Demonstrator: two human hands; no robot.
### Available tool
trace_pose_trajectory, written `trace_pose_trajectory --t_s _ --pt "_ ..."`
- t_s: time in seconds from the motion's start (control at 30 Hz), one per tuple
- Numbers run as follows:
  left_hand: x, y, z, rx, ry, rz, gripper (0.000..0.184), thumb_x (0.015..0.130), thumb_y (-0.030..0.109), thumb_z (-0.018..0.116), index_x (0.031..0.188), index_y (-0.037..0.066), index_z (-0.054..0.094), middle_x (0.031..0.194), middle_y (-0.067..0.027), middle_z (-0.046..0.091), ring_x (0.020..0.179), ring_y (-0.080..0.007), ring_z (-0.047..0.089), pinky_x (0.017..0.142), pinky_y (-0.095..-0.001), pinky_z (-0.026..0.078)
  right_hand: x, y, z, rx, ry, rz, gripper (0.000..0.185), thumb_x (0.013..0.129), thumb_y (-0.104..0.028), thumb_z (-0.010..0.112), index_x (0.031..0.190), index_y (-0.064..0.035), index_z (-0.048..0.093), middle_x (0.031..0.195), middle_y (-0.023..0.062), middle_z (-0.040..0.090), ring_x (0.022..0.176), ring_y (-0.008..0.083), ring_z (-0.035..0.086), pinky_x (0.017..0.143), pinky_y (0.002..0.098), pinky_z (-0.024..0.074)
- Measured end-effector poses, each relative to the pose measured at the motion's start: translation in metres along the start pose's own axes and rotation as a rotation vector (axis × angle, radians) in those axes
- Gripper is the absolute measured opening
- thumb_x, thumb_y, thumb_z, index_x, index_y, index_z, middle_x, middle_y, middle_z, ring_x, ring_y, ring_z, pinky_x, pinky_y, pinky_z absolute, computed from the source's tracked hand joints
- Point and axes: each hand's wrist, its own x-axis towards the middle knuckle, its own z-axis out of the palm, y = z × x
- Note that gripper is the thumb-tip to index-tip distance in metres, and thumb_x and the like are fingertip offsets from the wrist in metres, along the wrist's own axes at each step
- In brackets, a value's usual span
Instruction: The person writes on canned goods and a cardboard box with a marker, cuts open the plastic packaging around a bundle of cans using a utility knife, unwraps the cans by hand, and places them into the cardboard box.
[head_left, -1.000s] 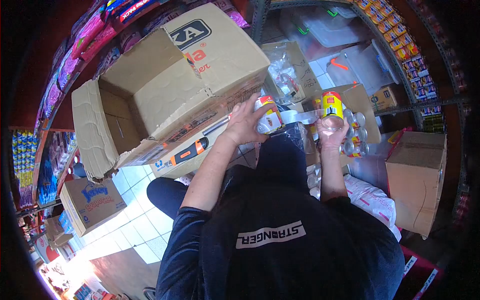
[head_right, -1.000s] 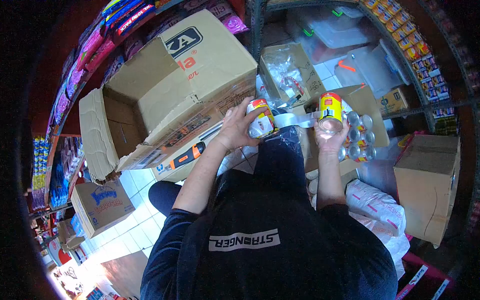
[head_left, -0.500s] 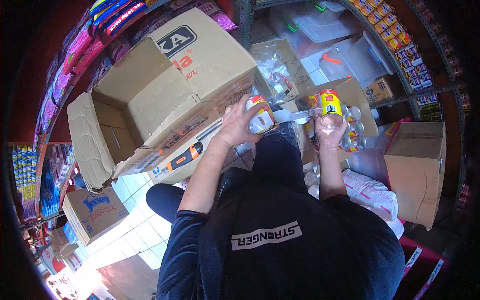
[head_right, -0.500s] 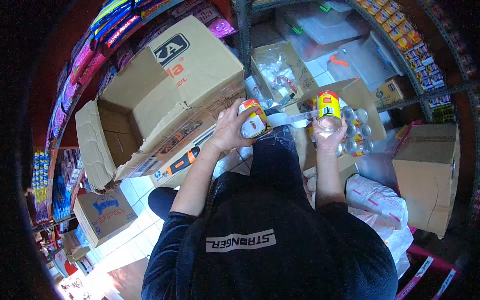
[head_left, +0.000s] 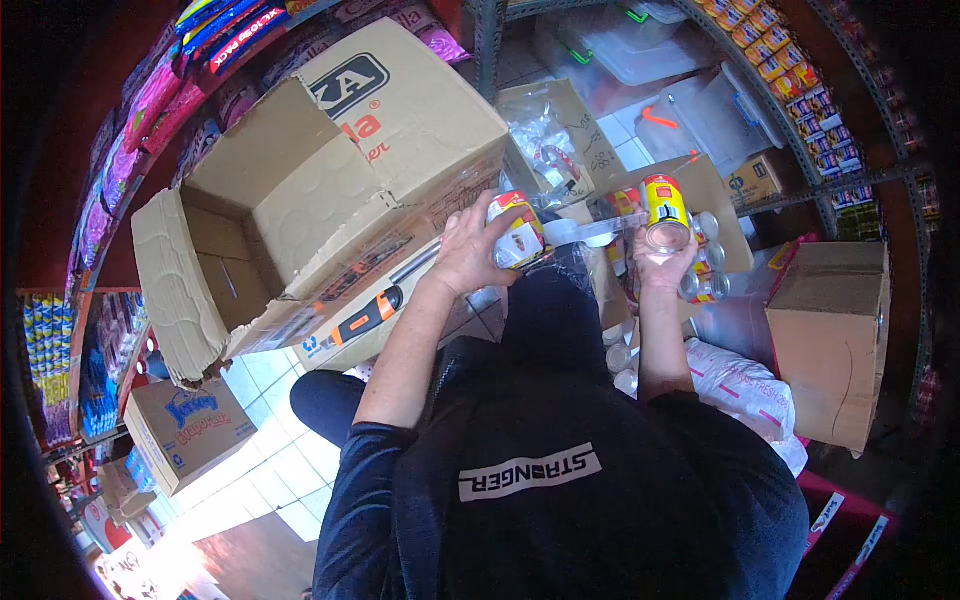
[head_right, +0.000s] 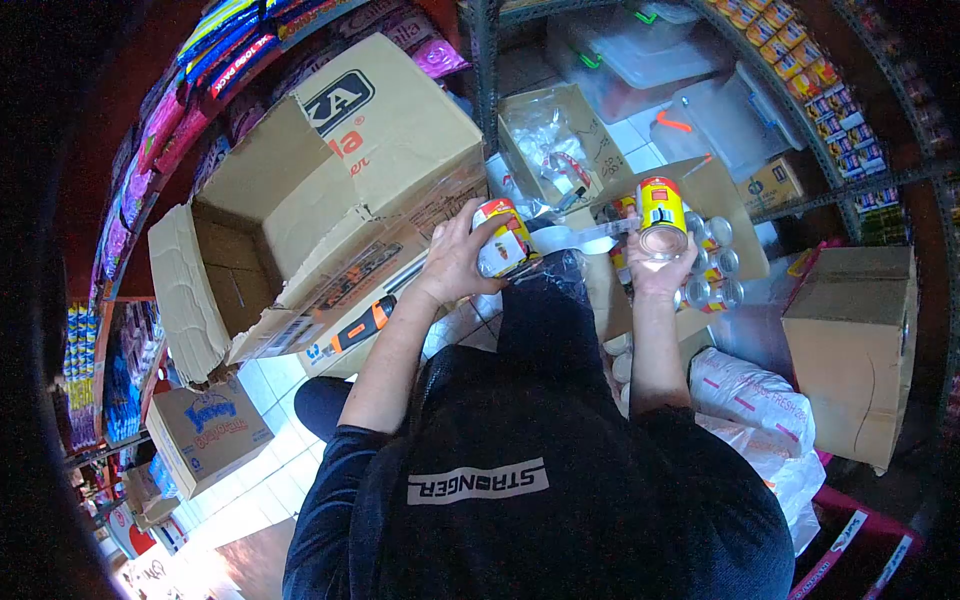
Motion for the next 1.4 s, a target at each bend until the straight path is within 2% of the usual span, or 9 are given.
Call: trace_pose_trajectory --t_s 0.13,0.33,0.63,0.73,0.83,0.93,1.13,1.23,1.4 --pt "0.001 -0.001 0.001 -0.001 -0.011 -0.011 0.096 0.048 0.033 0.082 0.135 0.024 0.041 0.138 -0.0180 0.032 0.123 -0.0365 0.040 0.099 -0.0471 0.033 0.003 -0.004 -0.007 0.036 -0.085 0.048 0.074 0.084 -0.051 0.041 0.134 0.0023 0.031 0.126 0.0292 0.044 0.105 0.0448 0.054 0.076 0.0464 0.0561" --pt "0.003 -0.001 0.001 0.019 -0.017 -0.015 0.098 0.048 0.033 0.082 0.136 0.023 0.040 0.138 -0.0189 0.032 0.123 -0.0363 0.041 0.098 -0.0476 0.034 -0.001 0.002 0.026 0.049 0.093 -0.076 0.073 0.084 -0.051 0.039 0.134 0.0016 0.033 0.127 0.0295 0.043 0.106 0.0465 0.053 0.069 0.0449 0.0580" --pt "0.003 0.000 0.000 0.007 -0.012 -0.023 0.099 0.048 0.033 0.082 0.136 0.023 0.040 0.136 -0.0205 0.033 0.123 -0.0367 0.041 0.098 -0.0476 0.034 -0.002 -0.009 0.034 0.173 -0.063 0.044 0.072 0.083 -0.046 0.043 0.134 0.0035 0.032 0.126 0.0294 0.043 0.112 0.0489 0.048 0.068 0.0485 0.0586" --pt "0.003 -0.001 0.000 0.006 -0.021 -0.034 0.098 0.048 0.033 0.082 0.136 0.023 0.040 0.136 -0.0211 0.033 0.122 -0.0371 0.041 0.098 -0.0475 0.034 -0.005 -0.011 0.043 0.173 -0.109 0.025 0.074 0.081 -0.046 0.044 0.135 0.0033 0.031 0.128 0.0296 0.041 0.113 0.0496 0.047 0.068 0.0505 0.0583" --pt "0.003 -0.001 0.001 0.004 -0.014 -0.035 0.098 0.049 0.033 0.082 0.136 0.023 0.039 0.136 -0.0217 0.033 0.123 -0.0376 0.041 0.098 -0.0474 0.034 -0.016 -0.006 0.055 0.238 -0.158 0.027 0.073 0.080 -0.036 0.055 0.137 0.0022 0.030 0.134 0.0299 0.035 0.118 0.0499 0.041 0.072 0.0470 0.0586" --pt "0.003 -0.001 0.001 0.003 -0.012 -0.036 0.098 0.049 0.033 0.081 0.137 0.023 0.038 0.136 -0.0224 0.033 0.124 -0.0382 0.040 0.098 -0.0474 0.033 -0.015 -0.006 0.052 0.252 -0.243 0.049 0.077 0.078 -0.036 0.057 0.138 0.0011 0.027 0.137 0.0291 0.032 0.123 0.0484 0.037 0.074 0.0480 0.0579" --pt "0.002 -0.003 0.004 -0.003 -0.014 -0.054 0.099 0.049 0.033 0.081 0.137 0.023 0.038 0.138 -0.0237 0.032 0.126 -0.0389 0.037 0.100 -0.0475 0.032 -0.013 -0.009 0.051 0.373 -0.267 0.107 0.085 0.074 -0.032 0.062 0.142 -0.0033 0.020 0.142 0.0270 0.022 0.130 0.0447 0.030 0.079 0.0504 0.0557" --pt "0.002 -0.003 0.003 -0.012 -0.014 -0.055 0.099 0.049 0.032 0.081 0.137 0.023 0.038 0.138 -0.0237 0.031 0.127 -0.0388 0.036 0.100 -0.0476 0.031 -0.017 -0.005 0.062 0.377 -0.238 0.101 0.078 0.079 -0.044 0.052 0.140 -0.0029 0.025 0.139 0.0280 0.029 0.125 0.0494 0.034 0.072 0.0508 0.0578" --pt "0.001 -0.003 0.005 -0.033 0.017 -0.035 0.098 0.047 0.031 0.082 0.136 0.029 0.039 0.135 -0.0205 0.033 0.123 -0.0363 0.040 0.099 -0.0473 0.032 -0.023 0.000 0.066 0.436 -0.327 0.187 0.080 0.080 -0.047 0.054 0.141 -0.0058 0.023 0.140 0.0279 0.028 0.127 0.0461 0.034 0.073 0.0516 0.0574"
